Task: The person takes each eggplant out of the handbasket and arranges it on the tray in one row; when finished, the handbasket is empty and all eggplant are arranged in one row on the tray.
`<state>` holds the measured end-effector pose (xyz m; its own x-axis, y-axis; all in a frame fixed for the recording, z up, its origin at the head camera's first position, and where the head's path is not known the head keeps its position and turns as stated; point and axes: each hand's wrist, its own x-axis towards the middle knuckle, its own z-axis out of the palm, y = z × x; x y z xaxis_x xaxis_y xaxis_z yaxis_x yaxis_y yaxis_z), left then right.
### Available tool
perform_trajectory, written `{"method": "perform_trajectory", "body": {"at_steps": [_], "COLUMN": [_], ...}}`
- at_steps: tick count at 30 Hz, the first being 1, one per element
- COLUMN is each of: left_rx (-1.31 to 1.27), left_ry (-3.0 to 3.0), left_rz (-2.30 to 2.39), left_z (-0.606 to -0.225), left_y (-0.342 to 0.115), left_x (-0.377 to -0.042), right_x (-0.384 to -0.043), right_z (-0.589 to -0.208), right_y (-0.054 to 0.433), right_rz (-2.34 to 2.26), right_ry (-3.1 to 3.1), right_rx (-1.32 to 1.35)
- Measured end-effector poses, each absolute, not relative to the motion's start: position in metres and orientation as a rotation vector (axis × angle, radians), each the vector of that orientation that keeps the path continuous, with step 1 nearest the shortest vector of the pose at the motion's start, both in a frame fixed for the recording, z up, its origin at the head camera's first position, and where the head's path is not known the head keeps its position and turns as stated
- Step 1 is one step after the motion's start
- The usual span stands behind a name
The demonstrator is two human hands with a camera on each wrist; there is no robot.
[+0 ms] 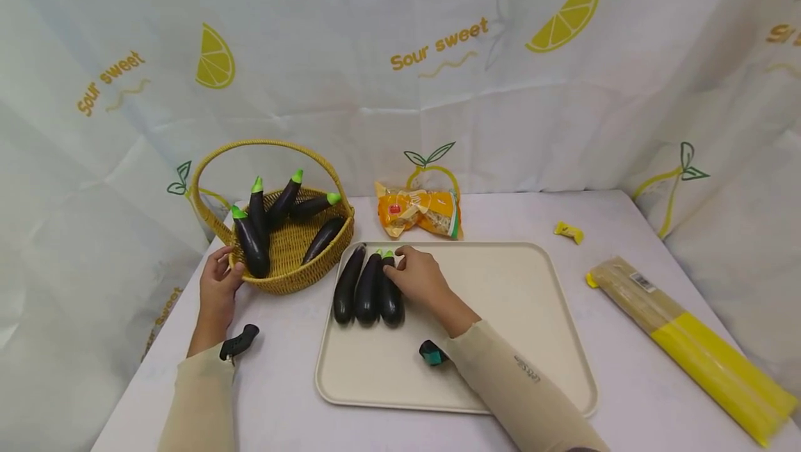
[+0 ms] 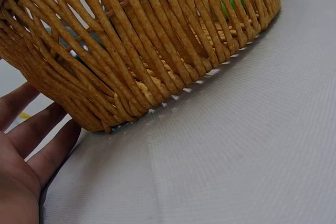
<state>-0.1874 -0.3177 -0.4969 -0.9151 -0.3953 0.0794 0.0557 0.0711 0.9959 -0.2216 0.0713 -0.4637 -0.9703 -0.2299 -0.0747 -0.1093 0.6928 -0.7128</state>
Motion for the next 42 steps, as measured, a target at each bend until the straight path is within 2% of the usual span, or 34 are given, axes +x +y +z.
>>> {"method": "perform_trajectory", "body": {"at_steps": [5,9,14,18,22,28,42], "left_rx": [0.333,0.303,0.284,0.277,0.254,0.279,0.294], "left_ry": [-2.012,-2.004,-2.001,-1.999,-2.013,-1.995,-1.993], "left_rz": [-1.912,-1.922,-1.921,-1.917,-1.934,-1.945,-1.934], "left_z": [-0.497,-0.497,-0.497,-0.497,-0.498,-0.500,-0.499], "left_y": [-0.317,-0.317,-0.319,-0.320,-0.319,-0.318,-0.317], "left_x": [-0.186,-0.187,-0.188,-0.189,-0.189,-0.188,-0.188], "right_x": [-0.233,-0.244,-0.267,-0.288,-0.305,-0.324,-0.332], "right_z": [-0.447,-0.426,-0.403,-0.391,-0.392,-0.405,-0.414], "right_y": [0.063,0.046,0.006,-0.035,-0.064,-0.080,-0.092], "right_rz": [-1.142,-1.148,-0.986,-0.791,-0.586,-0.343,-0.196], "right_ry": [2.800,2.768,2.682,2.670,2.636,2.526,2.473], "right_rx": [-0.421,-0.701,-1.094,-1.255,-1.296,-1.221,-1.259]}}
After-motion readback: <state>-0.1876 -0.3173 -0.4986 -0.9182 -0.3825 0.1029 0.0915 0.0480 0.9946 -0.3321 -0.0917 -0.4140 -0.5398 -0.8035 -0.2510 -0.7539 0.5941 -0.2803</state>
